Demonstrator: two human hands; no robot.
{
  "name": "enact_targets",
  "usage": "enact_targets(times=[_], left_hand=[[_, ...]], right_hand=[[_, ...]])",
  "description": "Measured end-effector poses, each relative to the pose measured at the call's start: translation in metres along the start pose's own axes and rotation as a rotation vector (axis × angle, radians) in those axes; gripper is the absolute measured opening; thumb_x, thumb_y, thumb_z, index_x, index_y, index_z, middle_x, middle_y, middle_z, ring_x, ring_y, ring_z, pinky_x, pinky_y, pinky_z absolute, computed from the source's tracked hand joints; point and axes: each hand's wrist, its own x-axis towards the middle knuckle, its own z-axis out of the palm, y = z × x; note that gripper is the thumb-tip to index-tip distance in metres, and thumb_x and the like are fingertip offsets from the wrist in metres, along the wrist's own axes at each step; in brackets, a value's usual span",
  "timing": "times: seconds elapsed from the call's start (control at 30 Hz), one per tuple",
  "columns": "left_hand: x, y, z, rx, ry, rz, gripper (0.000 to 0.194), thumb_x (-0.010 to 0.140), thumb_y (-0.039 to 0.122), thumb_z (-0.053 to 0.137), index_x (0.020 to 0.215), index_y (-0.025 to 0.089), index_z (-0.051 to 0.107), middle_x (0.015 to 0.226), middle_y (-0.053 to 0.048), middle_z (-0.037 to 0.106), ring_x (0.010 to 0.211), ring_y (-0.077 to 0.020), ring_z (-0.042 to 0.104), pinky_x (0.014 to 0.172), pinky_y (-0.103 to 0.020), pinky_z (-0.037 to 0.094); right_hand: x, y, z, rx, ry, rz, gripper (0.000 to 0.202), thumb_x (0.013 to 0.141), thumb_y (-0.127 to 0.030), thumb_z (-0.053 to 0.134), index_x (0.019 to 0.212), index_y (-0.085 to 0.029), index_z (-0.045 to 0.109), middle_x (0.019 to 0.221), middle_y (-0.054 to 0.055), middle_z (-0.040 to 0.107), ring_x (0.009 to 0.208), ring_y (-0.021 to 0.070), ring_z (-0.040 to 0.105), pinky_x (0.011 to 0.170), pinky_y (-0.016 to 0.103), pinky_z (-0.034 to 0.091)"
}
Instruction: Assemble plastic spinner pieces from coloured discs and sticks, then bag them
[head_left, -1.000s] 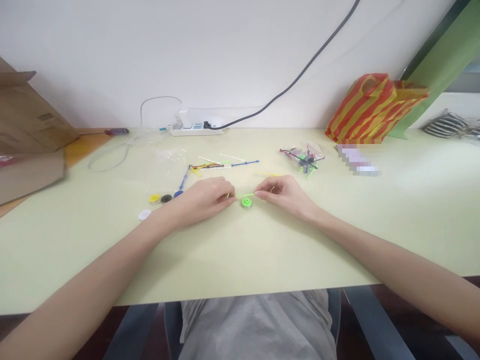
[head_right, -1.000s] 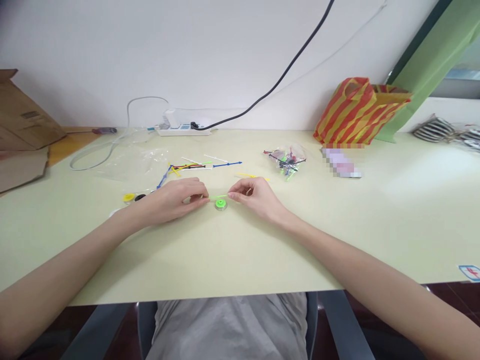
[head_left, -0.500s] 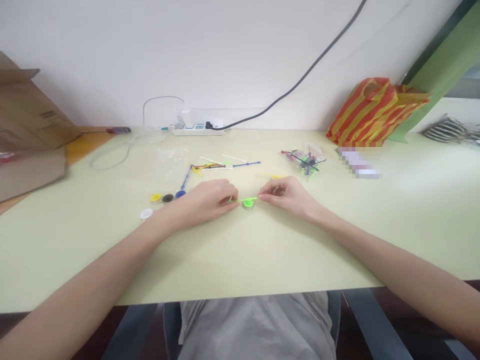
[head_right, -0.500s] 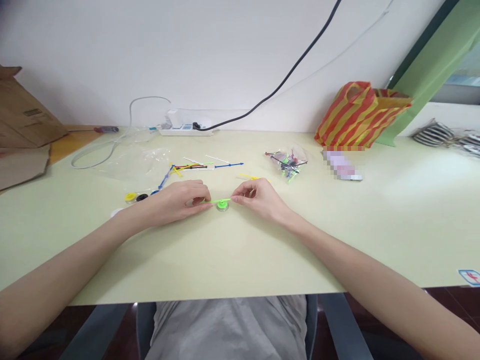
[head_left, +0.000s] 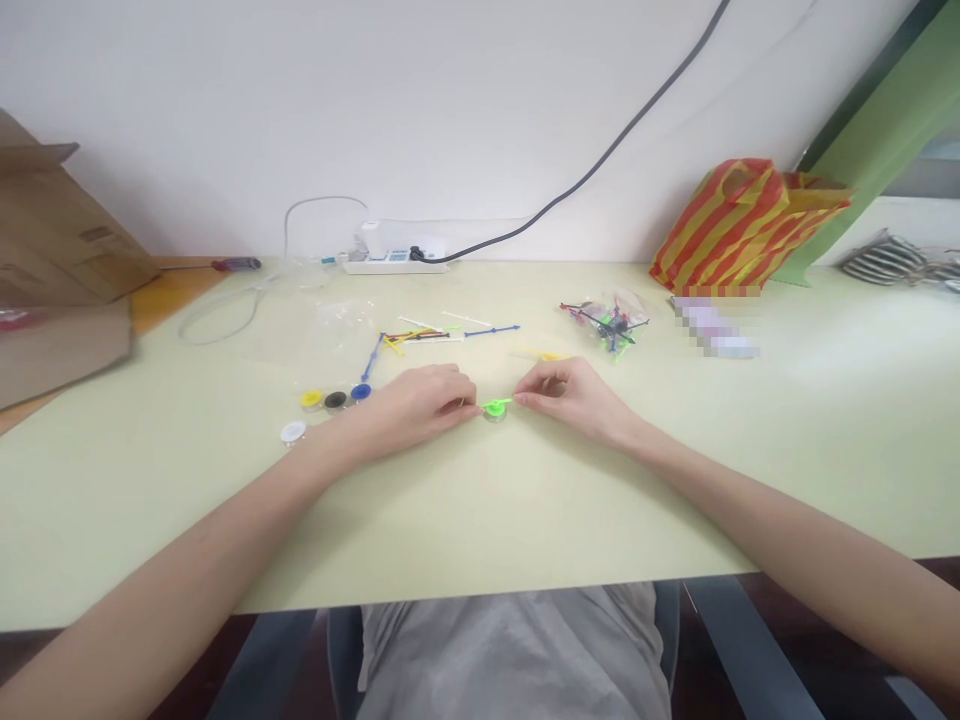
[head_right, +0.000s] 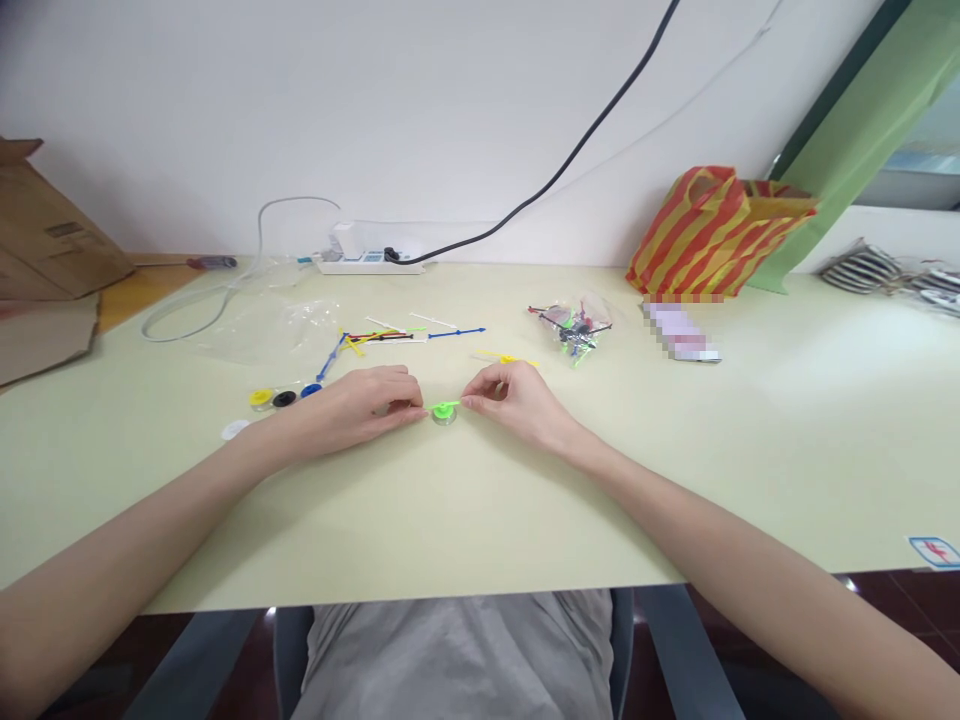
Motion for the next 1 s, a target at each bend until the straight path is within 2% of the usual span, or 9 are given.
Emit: enact_targets(times=[0.2,0.33,0.47,0.57,0.8,1.0], left_hand=[[0.001,0.001,0.001,0.032,0.0,0.031,0.033,0.106,0.037,0.042,0.082,0.02,0.055,0.083,-0.002,0.057,0.083,-0.019,0.056,0.073,-0.031,0.038],[0.002,0.002,0.002,0.041,0.0,0.038,0.033,0.107,0.038,0.04,0.083,0.02,0.056,0.083,-0.002,0.057,0.084,-0.0193,0.056,0.074,-0.031,0.039],[0.003,0.002,0.002,0.035,-0.008,0.029,0.033,0.107,0.038,0.039,0.087,0.02,0.059,0.083,-0.003,0.057,0.083,-0.0196,0.057,0.074,-0.031,0.039],[0.003,0.003,0.002,0.031,-0.007,0.032,0.032,0.107,0.035,0.039,0.089,0.021,0.061,0.084,-0.003,0.058,0.084,-0.0198,0.057,0.074,-0.031,0.04],[0.004,0.004,0.002,0.049,0.011,0.03,0.035,0.106,0.037,0.042,0.08,0.02,0.057,0.08,-0.002,0.057,0.082,-0.02,0.057,0.071,-0.031,0.039],[0.005,0.001,0.003,0.053,0.009,0.036,0.033,0.106,0.036,0.042,0.081,0.02,0.057,0.079,-0.002,0.057,0.085,-0.0203,0.057,0.071,-0.031,0.038]], right_hand=[[-0.001,0.006,0.002,-0.053,0.024,-0.118,0.011,0.088,-0.026,0.069,0.086,-0.018,0.076,0.089,0.004,0.073,0.081,0.0178,0.064,0.074,0.031,0.049],[-0.001,0.009,0.005,-0.234,0.047,-0.337,0.014,0.094,-0.023,0.066,0.102,-0.019,0.077,0.093,0.006,0.072,0.091,0.0206,0.064,0.086,0.036,0.048],[-0.001,0.007,0.007,-0.375,0.03,-0.516,0.019,0.099,-0.023,0.061,0.105,-0.02,0.079,0.094,0.009,0.071,0.09,0.0215,0.06,0.083,0.037,0.046],[-0.001,0.005,0.006,-0.431,0.006,-0.537,0.019,0.099,-0.022,0.062,0.105,-0.021,0.08,0.093,0.009,0.071,0.089,0.0215,0.058,0.082,0.036,0.045],[-0.005,-0.004,-0.001,-0.559,-0.074,-0.492,0.018,0.097,-0.024,0.065,0.107,-0.025,0.081,0.101,0.009,0.07,0.098,0.024,0.055,0.086,0.039,0.042],[-0.008,-0.009,-0.002,-0.576,-0.111,-0.486,0.022,0.097,-0.018,0.063,0.11,-0.024,0.08,0.1,0.01,0.069,0.097,0.0244,0.056,0.087,0.039,0.043]])
